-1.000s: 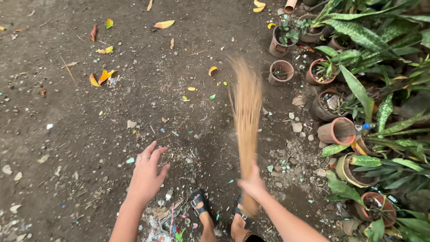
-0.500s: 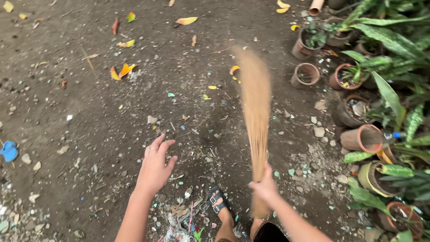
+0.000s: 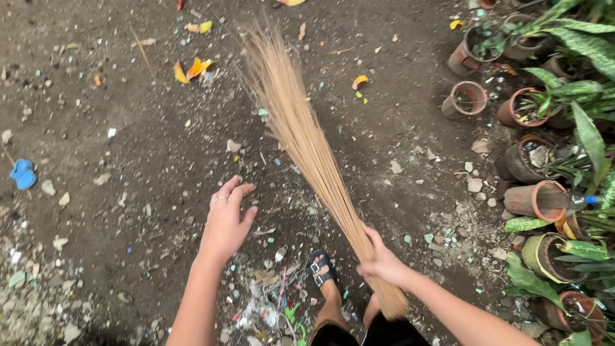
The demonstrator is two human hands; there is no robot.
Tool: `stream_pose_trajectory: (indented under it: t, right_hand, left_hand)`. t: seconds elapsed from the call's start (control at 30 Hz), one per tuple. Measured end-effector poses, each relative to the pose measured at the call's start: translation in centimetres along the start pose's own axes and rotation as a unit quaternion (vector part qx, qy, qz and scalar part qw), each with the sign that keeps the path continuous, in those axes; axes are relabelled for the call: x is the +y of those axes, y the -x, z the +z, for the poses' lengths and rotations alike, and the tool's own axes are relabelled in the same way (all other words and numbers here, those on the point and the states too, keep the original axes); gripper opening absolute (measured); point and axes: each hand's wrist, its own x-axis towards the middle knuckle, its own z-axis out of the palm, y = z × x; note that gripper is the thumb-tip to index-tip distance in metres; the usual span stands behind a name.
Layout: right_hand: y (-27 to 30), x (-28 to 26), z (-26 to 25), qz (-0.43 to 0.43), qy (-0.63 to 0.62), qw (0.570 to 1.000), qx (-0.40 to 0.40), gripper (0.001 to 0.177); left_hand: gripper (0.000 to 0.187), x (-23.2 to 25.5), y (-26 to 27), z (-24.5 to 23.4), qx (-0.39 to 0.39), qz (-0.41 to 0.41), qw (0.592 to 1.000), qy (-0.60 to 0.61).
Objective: The person sweeps an outdoor dirt ground area using a stick broom, gathering leaves and various debris into piles.
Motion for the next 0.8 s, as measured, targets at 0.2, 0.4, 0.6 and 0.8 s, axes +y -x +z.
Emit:
stream_pose_trajectory:
  t: [0.2,0.4,0.6,0.8]
  right_hand:
    - [5.2,-5.0,-6.0,0.254,0.040,0.966,-0.007,0.091]
    - [-5.1,-9.5,-12.5,0.159,0.113,0.974,0.116,0.095]
    - [-2.2,-7.7,-8.9,0.059,0.210,0.972,0.085,0.105]
    - [9.6,-4.7,-11.2,0.250,0.085,0.964,-0.013,0.103]
  left_hand:
    - [0.050,-1.4,-0.1,-0.1,0.018,-0.004,1.000,0.011]
    - [0.050,-2.1,0.8,-1.2,0.030,-0.019,0.999,0.010]
    - [0.050,-3.6,2.8,-2.2,0.037,-0.063,0.997,0.020]
    - [0.051,-5.5,4.5,-2.2,0.052,-0.078,0.995,0.014]
